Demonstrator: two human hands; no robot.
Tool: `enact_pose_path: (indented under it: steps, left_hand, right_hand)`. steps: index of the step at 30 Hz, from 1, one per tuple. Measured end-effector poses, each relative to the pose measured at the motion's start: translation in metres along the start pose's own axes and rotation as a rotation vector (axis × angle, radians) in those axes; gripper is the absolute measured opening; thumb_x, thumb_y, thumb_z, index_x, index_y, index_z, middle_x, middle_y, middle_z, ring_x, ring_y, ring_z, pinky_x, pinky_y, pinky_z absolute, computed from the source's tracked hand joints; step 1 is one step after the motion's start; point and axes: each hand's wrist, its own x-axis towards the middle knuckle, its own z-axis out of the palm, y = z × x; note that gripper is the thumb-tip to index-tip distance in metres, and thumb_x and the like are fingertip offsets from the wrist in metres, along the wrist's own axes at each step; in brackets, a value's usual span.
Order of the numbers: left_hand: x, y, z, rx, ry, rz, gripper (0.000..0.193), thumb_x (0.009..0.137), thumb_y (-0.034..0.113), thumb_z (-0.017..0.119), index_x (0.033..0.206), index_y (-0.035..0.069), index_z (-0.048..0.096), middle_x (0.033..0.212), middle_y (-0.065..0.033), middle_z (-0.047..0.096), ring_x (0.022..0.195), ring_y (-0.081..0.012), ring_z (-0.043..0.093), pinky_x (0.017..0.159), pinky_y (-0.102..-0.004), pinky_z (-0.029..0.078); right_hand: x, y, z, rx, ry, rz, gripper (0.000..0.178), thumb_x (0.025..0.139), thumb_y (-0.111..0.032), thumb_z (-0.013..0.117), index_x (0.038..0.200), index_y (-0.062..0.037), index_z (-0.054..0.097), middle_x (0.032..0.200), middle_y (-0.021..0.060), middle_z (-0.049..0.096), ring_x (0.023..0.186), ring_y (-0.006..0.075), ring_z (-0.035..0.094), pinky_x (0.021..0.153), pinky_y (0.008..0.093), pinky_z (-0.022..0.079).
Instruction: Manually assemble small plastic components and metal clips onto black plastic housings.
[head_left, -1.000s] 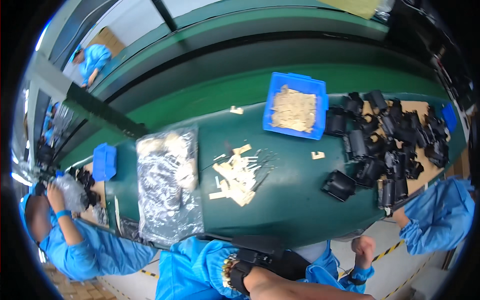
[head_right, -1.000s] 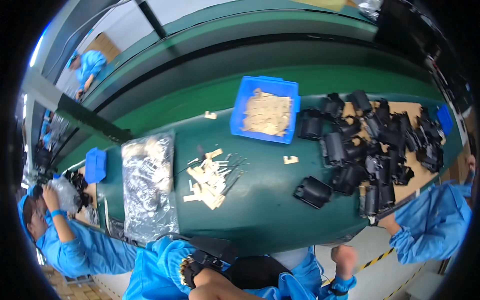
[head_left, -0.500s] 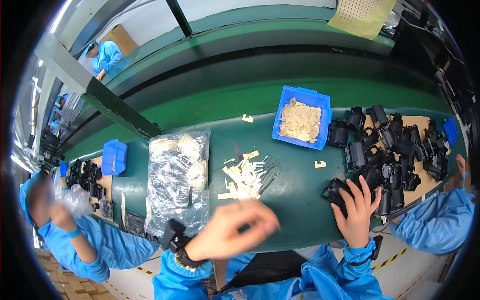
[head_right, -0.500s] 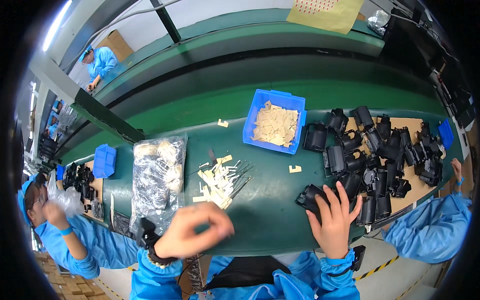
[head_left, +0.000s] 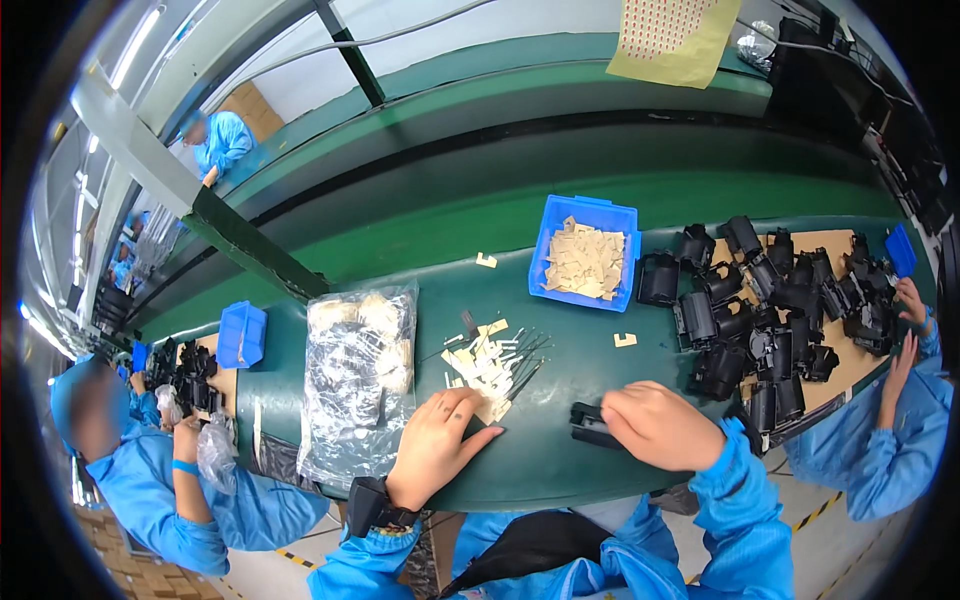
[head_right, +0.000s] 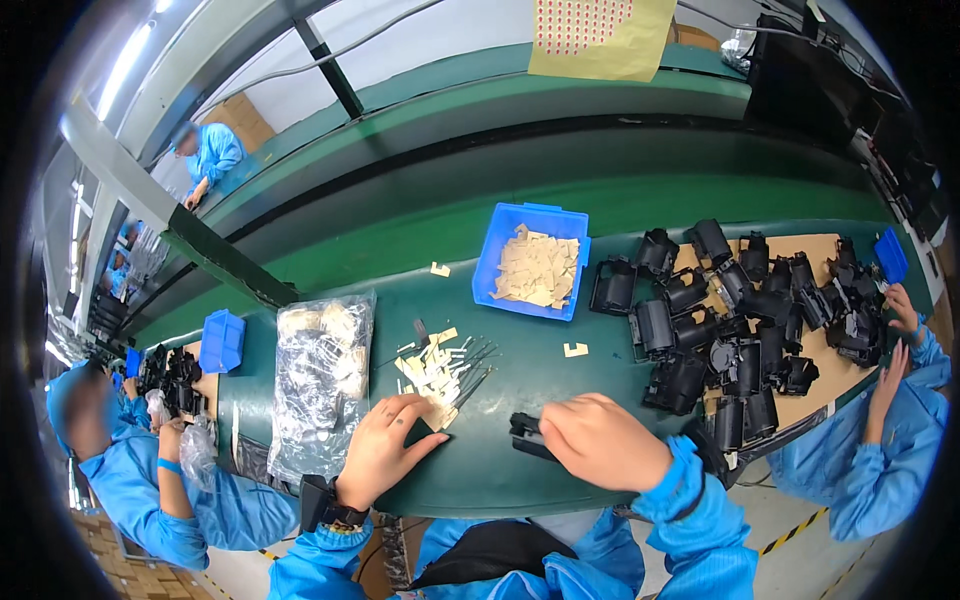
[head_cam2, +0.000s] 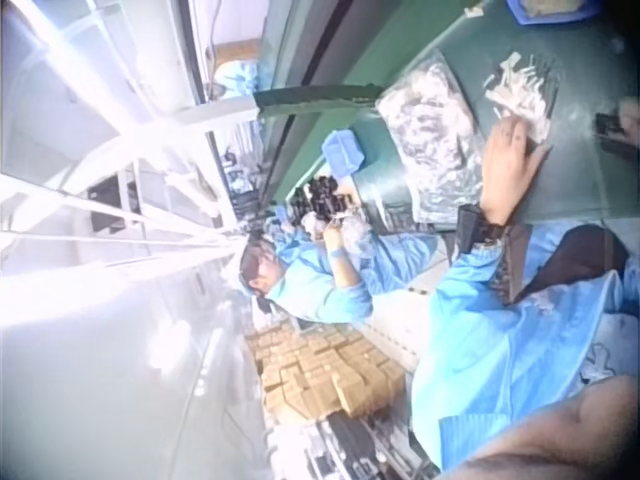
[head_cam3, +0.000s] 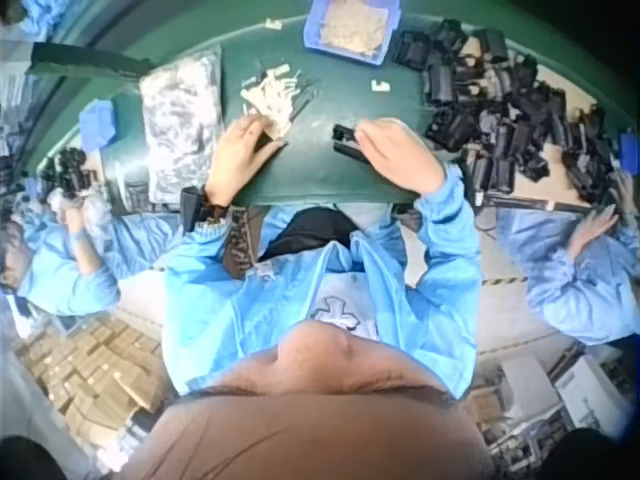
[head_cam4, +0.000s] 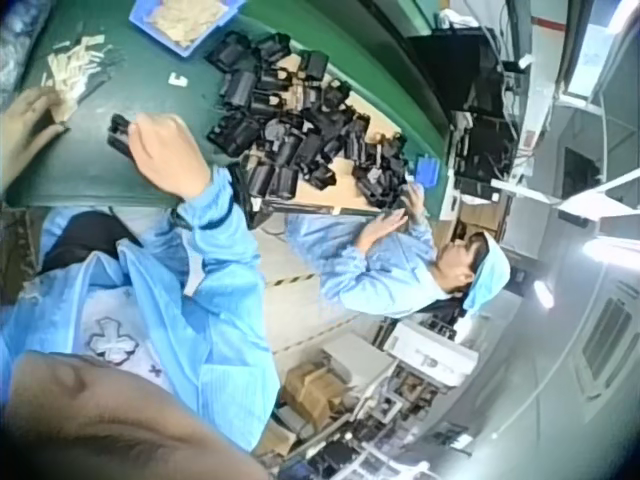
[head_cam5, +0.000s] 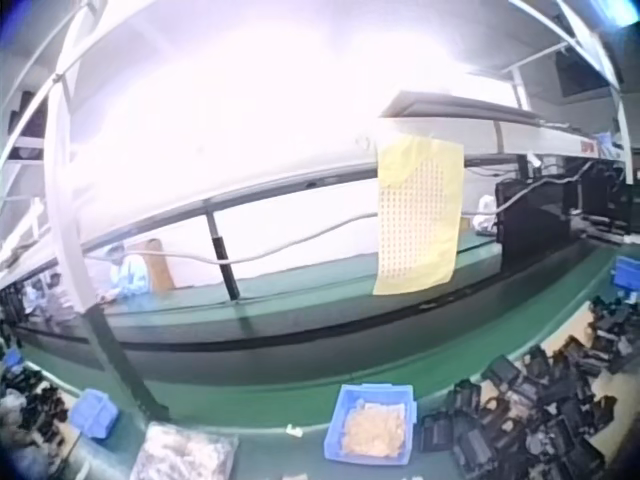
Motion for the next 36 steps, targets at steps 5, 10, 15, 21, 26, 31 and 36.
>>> enact_pose_path:
  steps: [5, 10, 15, 21, 26, 31, 36]
  left_hand:
    - [0.011, 0.005, 0.000, 0.094, 0.085, 0.031, 0.028, 0.079, 0.023, 0.074, 0.097, 0.005, 0.064, 0.095, -0.0087, 0.066, 0.084, -0.0278, 0.064, 0.074, -0.0379, 0.052]
    - [0.023, 0.008, 0.002, 0.234, 0.041, 0.065, 0.023, 0.078, 0.024, 0.073, 0.085, 0.004, 0.065, 0.081, -0.0087, 0.066, 0.073, -0.0256, 0.065, 0.065, -0.0360, 0.053]
    - [0.026, 0.014, 0.013, 0.380, -0.055, 0.013, 0.019, 0.078, 0.021, 0.068, 0.080, 0.003, 0.062, 0.072, -0.0096, 0.063, 0.063, -0.0251, 0.065, 0.059, -0.0350, 0.053]
    - [0.028, 0.023, 0.014, 0.396, -0.065, -0.055, 0.011, 0.076, 0.014, 0.064, 0.077, 0.003, 0.062, 0.073, -0.0111, 0.064, 0.059, -0.0266, 0.065, 0.055, -0.0357, 0.054]
    - [0.031, 0.021, 0.020, 0.448, -0.060, -0.064, 0.011, 0.077, 0.014, 0.062, 0.077, 0.004, 0.063, 0.075, -0.0124, 0.066, 0.058, -0.0276, 0.065, 0.053, -0.0366, 0.054]
    - [0.026, 0.015, 0.010, 0.444, -0.093, -0.062, 0.011, 0.078, 0.015, 0.062, 0.076, 0.004, 0.062, 0.071, -0.0118, 0.065, 0.058, -0.0276, 0.066, 0.053, -0.0379, 0.054]
    - [0.027, 0.020, 0.007, 0.244, -0.117, -0.069, 0.017, 0.081, 0.018, 0.061, 0.078, 0.001, 0.062, 0.072, -0.0164, 0.065, 0.060, -0.0319, 0.066, 0.055, -0.0419, 0.054]
  right_hand:
    - [0.051, 0.016, 0.010, 0.070, -0.123, 0.017, 0.022, 0.088, -0.017, 0.049, 0.080, 0.0010, 0.058, 0.075, 0.0204, 0.062, 0.072, 0.0411, 0.060, 0.066, 0.0488, 0.049]
    - [0.066, 0.020, 0.012, 0.104, -0.049, -0.032, 0.018, 0.087, -0.017, 0.055, 0.081, -0.0007, 0.059, 0.076, 0.0178, 0.063, 0.072, 0.0392, 0.062, 0.065, 0.0467, 0.049]
    - [0.065, 0.026, 0.022, 0.056, 0.059, -0.023, 0.017, 0.091, -0.019, 0.058, 0.083, -0.0031, 0.060, 0.075, 0.0142, 0.061, 0.070, 0.0359, 0.061, 0.062, 0.0448, 0.048]
    - [0.064, 0.031, 0.029, 0.021, 0.181, -0.065, 0.013, 0.091, -0.017, 0.059, 0.085, -0.0046, 0.060, 0.077, 0.0114, 0.058, 0.072, 0.0331, 0.060, 0.063, 0.0428, 0.048]
    - [0.064, 0.033, 0.031, -0.008, 0.295, -0.138, 0.011, 0.090, -0.015, 0.059, 0.085, -0.0053, 0.060, 0.079, 0.0104, 0.056, 0.075, 0.0318, 0.060, 0.064, 0.0429, 0.048]
    - [0.069, 0.022, 0.031, -0.007, 0.302, -0.166, 0.012, 0.090, -0.017, 0.058, 0.084, -0.0052, 0.059, 0.080, 0.0110, 0.056, 0.079, 0.0318, 0.060, 0.069, 0.0435, 0.049]
    - [0.067, 0.014, 0.025, -0.037, 0.381, -0.200, 0.008, 0.085, -0.010, 0.062, 0.081, -0.0037, 0.059, 0.079, 0.0119, 0.057, 0.078, 0.0325, 0.059, 0.068, 0.0431, 0.048]
